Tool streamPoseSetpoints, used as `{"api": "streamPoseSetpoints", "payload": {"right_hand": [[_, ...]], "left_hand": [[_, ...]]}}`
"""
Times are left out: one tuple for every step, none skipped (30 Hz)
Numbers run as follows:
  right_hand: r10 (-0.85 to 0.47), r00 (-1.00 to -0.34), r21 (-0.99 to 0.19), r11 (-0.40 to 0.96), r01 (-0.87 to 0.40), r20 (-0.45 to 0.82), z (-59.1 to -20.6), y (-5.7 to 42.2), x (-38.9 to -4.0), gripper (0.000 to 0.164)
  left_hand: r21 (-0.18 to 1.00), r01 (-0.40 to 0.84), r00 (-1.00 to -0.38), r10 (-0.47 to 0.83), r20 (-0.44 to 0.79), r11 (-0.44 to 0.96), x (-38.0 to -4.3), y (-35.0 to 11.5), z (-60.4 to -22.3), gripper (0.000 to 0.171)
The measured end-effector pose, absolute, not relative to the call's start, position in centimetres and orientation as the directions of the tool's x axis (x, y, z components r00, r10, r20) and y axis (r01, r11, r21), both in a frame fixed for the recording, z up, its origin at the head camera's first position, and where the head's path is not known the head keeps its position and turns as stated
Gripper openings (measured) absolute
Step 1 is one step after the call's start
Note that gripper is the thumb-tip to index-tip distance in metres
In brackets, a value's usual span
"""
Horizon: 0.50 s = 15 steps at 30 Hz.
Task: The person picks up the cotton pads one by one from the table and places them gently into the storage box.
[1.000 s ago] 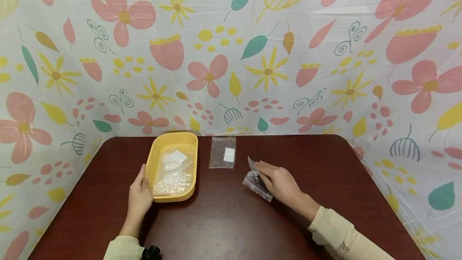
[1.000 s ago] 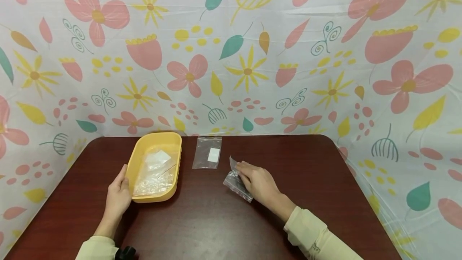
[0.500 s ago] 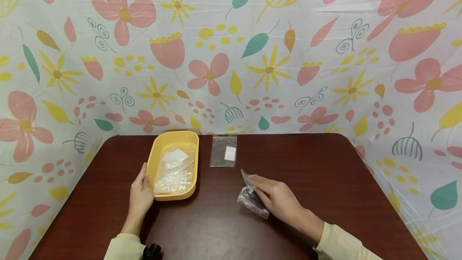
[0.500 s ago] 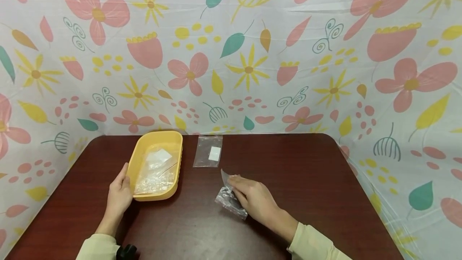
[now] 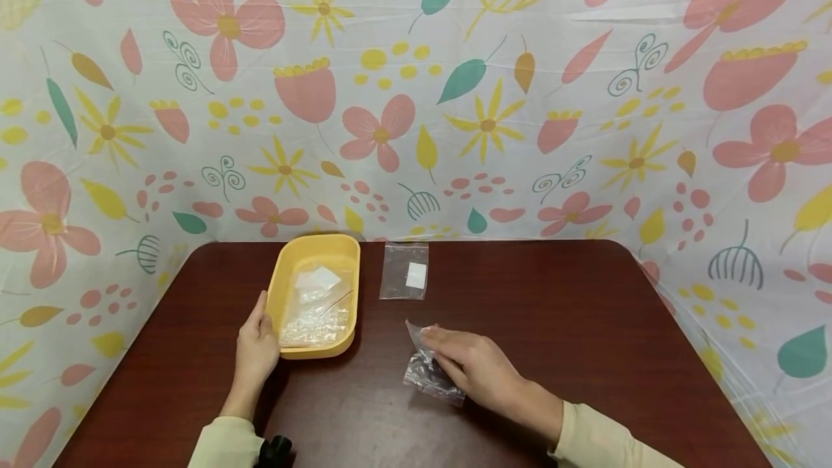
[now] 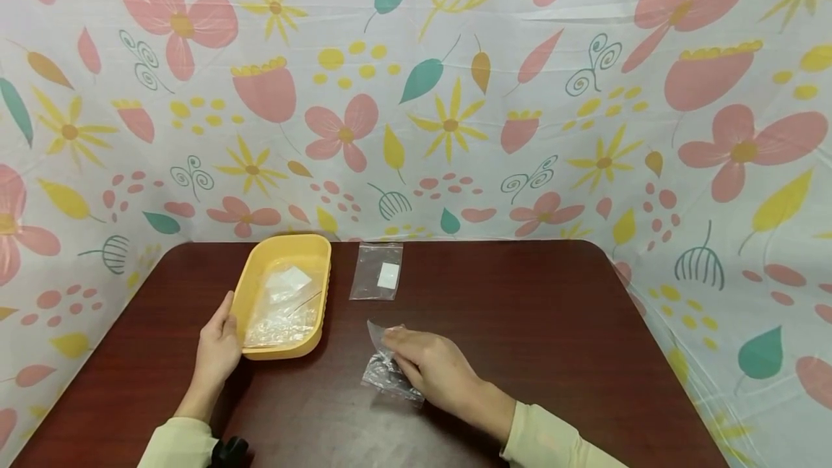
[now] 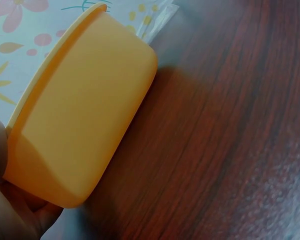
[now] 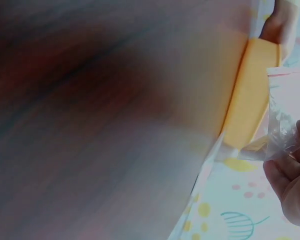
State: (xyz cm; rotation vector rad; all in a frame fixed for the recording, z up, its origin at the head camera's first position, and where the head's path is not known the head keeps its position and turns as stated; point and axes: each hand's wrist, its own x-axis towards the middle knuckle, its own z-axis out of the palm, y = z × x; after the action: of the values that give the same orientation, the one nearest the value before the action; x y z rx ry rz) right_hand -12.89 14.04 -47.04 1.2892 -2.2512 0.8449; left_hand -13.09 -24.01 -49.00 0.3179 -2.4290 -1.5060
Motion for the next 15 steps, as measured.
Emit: {"api": "streamPoseSetpoints", "payload": {"right_hand": [[-0.627,-0.484,-0.297,0.384,-0.874,0.611,-47.0,13.8,-12.9,0.030],[-0.631,-0.486,-0.302,0.382,-0.873,0.605,-47.0,13.6,-12.8,0.030],[-0.636,-0.486,-0.306,0.379,-0.873,0.600,-46.9,13.4,-12.8,0.030],[-0.639,-0.486,-0.311,0.375,-0.873,0.596,-46.8,13.2,-12.8,0.030],[-0.643,-0.482,-0.309,0.371,-0.876,0.595,-46.8,13.0,-12.8,0.030],[-0.647,-0.474,-0.302,0.366,-0.880,0.597,-46.7,12.8,-12.8,0.029],[-0.650,-0.468,-0.300,0.361,-0.883,0.598,-46.6,12.6,-12.8,0.029],[-0.655,-0.453,-0.284,0.354,-0.891,0.605,-46.6,12.3,-12.9,0.029],[-0.659,-0.434,-0.267,0.344,-0.900,0.614,-46.5,12.1,-13.0,0.028],[-0.662,-0.422,-0.259,0.336,-0.906,0.620,-46.4,11.8,-13.0,0.028],[-0.665,-0.408,-0.246,0.328,-0.912,0.626,-46.3,11.5,-13.1,0.028],[-0.668,-0.394,-0.235,0.319,-0.918,0.631,-46.2,11.1,-13.1,0.028],[-0.672,-0.381,-0.220,0.314,-0.923,0.636,-46.1,10.7,-13.2,0.028],[-0.675,-0.370,-0.209,0.310,-0.928,0.638,-46.0,10.3,-13.2,0.029],[-0.678,-0.367,-0.210,0.306,-0.929,0.637,-45.8,9.9,-13.3,0.029]], "left_hand": [[0.897,-0.046,-0.941,-0.321,0.109,0.439,-13.1,-24.0,-49.0,0.051],[0.896,-0.048,-0.941,-0.321,0.108,0.441,-13.1,-24.0,-49.0,0.051],[0.896,-0.049,-0.940,-0.323,0.107,0.441,-13.1,-24.0,-49.1,0.051],[0.896,-0.051,-0.940,-0.323,0.106,0.441,-13.2,-24.1,-49.1,0.051],[0.895,-0.054,-0.940,-0.324,0.103,0.442,-13.1,-24.1,-49.1,0.051],[0.895,-0.057,-0.941,-0.324,0.101,0.442,-13.1,-24.0,-49.2,0.051],[0.895,-0.059,-0.941,-0.325,0.099,0.442,-13.1,-24.0,-49.2,0.051],[0.895,-0.060,-0.941,-0.325,0.097,0.442,-13.1,-24.0,-49.3,0.051],[0.895,-0.059,-0.941,-0.324,0.097,0.441,-13.1,-24.0,-49.3,0.051],[0.895,-0.059,-0.941,-0.323,0.098,0.443,-13.2,-24.0,-49.3,0.051],[0.894,-0.057,-0.941,-0.323,0.100,0.444,-13.2,-24.0,-49.3,0.051],[0.894,-0.054,-0.941,-0.322,0.103,0.444,-13.2,-23.9,-49.3,0.051],[0.894,-0.051,-0.941,-0.322,0.107,0.445,-13.2,-24.0,-49.3,0.051],[0.893,-0.047,-0.940,-0.322,0.112,0.447,-13.2,-24.0,-49.2,0.051],[0.893,-0.044,-0.939,-0.323,0.116,0.448,-13.2,-24.0,-49.2,0.051]]}}
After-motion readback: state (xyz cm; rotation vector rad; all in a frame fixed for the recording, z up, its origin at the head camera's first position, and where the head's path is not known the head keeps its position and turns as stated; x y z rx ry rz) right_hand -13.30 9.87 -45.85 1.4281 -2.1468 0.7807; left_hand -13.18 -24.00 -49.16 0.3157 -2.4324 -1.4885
